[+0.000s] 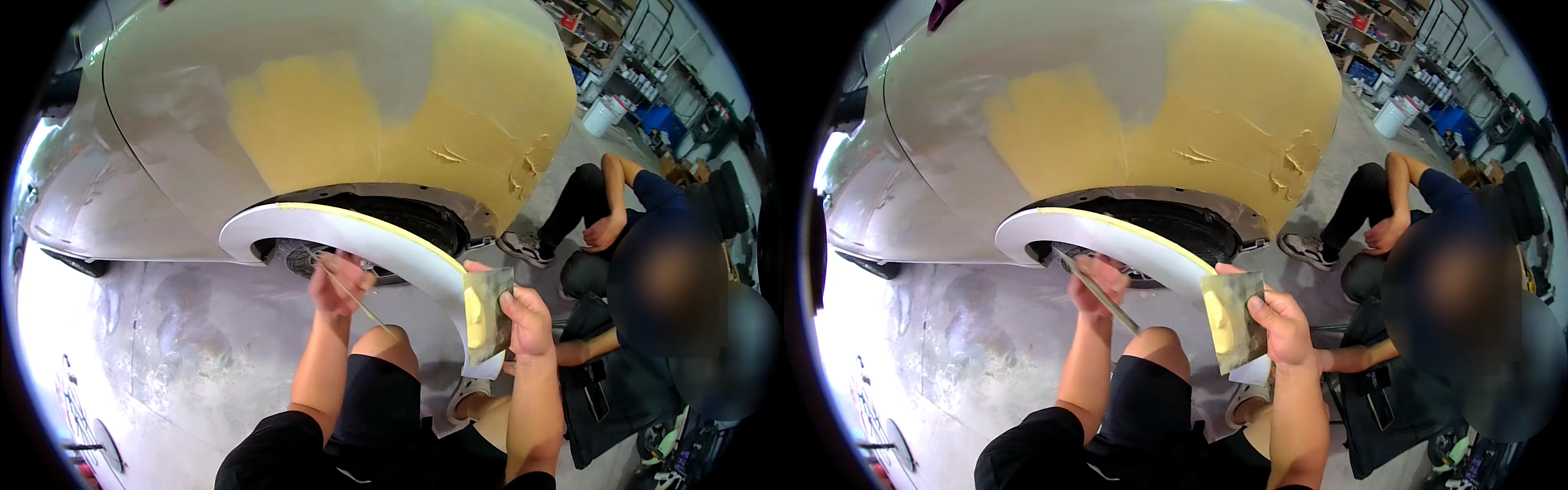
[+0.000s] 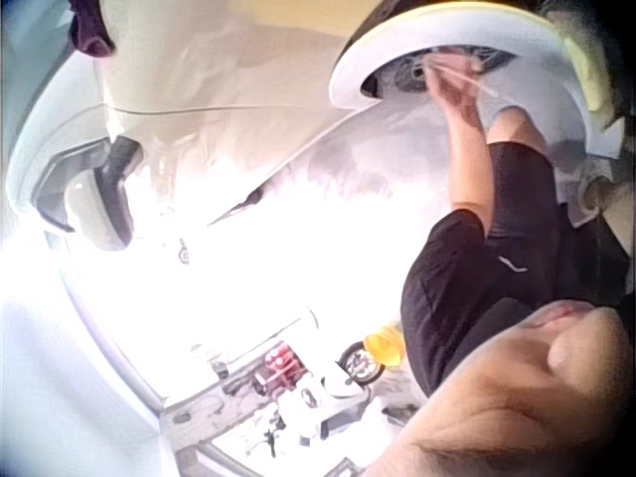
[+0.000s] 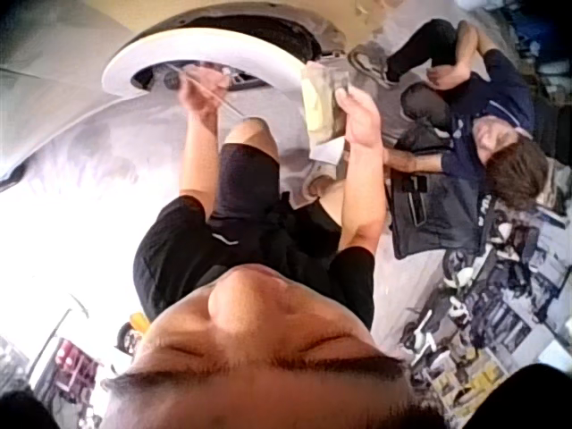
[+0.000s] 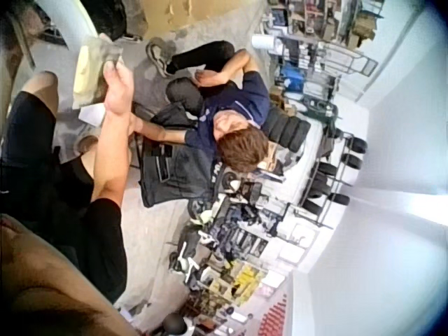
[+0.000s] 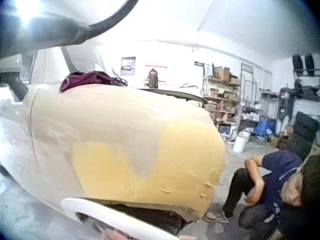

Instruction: The person mixes a yellow body filler on a metal palette using a scraper. They then apply the filler to the front bumper of a white car, smoothing it over the surface. Another person is present in the background, observing the process.

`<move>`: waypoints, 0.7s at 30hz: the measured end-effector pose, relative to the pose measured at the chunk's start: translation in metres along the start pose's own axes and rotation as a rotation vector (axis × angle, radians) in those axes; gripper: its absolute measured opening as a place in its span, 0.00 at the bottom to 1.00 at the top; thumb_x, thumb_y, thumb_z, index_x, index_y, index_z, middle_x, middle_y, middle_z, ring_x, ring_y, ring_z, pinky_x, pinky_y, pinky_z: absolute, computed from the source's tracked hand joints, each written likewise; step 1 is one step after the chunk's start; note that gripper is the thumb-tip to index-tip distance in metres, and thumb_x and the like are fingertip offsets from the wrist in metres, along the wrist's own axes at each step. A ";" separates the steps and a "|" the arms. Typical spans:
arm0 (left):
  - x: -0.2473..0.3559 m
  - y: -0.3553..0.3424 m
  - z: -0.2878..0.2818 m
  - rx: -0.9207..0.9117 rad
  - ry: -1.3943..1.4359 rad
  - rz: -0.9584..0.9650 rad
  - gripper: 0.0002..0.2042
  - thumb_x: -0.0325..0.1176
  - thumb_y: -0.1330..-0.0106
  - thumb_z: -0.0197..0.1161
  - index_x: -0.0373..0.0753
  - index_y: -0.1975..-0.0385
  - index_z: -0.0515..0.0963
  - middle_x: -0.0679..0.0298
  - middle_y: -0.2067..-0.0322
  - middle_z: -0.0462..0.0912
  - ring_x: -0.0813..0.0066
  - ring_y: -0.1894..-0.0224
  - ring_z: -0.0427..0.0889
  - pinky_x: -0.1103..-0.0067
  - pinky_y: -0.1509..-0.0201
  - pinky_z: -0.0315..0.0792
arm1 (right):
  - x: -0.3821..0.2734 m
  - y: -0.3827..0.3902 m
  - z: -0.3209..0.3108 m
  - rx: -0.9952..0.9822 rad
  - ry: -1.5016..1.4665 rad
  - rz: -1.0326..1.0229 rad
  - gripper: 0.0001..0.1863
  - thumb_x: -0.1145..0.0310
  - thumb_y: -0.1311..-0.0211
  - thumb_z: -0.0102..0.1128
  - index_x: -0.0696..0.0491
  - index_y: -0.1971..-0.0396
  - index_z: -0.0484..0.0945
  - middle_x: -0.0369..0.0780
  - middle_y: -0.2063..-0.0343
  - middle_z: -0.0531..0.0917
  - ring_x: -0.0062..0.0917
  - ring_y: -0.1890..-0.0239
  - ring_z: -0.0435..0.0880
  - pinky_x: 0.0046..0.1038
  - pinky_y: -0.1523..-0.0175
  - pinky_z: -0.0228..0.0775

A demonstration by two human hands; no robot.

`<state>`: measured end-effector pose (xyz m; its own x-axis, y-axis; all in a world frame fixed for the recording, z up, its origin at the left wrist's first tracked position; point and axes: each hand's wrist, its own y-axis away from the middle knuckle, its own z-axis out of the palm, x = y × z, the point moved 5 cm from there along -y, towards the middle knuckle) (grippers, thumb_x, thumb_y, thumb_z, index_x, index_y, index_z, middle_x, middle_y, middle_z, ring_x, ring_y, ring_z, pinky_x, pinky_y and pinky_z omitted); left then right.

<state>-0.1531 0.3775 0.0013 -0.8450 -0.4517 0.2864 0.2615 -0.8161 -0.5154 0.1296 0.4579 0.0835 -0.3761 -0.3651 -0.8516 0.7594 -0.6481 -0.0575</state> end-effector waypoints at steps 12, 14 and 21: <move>0.014 -0.019 0.022 0.005 0.436 0.175 0.10 0.36 0.37 0.61 0.40 0.60 0.76 0.69 0.48 0.73 0.72 0.50 0.62 0.79 0.65 0.82 | 0.006 0.002 0.007 -0.103 0.538 -0.243 0.28 0.58 0.32 0.50 0.69 0.44 0.70 0.51 0.39 0.71 0.42 0.37 0.69 0.36 0.33 0.55; 0.008 -0.028 0.033 -0.014 0.541 0.113 0.11 0.35 0.35 0.58 0.38 0.58 0.68 0.77 0.65 0.83 0.73 0.56 0.62 0.81 0.70 0.81 | 0.009 0.005 0.004 -0.149 0.608 -0.312 0.26 0.59 0.33 0.51 0.69 0.48 0.73 0.52 0.40 0.72 0.45 0.38 0.69 0.38 0.35 0.56; 0.008 -0.018 0.046 -0.003 0.443 0.128 0.12 0.27 0.35 0.57 0.41 0.55 0.66 0.79 0.72 0.83 0.68 0.49 0.64 0.77 0.62 0.82 | -0.002 0.024 0.023 -0.128 0.600 -0.197 0.26 0.61 0.32 0.47 0.68 0.44 0.71 0.54 0.41 0.72 0.47 0.38 0.69 0.41 0.33 0.56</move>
<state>-0.1432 0.3724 0.0500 -0.9242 -0.3502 -0.1523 0.3757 -0.7626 -0.5266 0.1367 0.4275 0.0953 -0.1810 0.2143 -0.9599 0.7775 -0.5665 -0.2731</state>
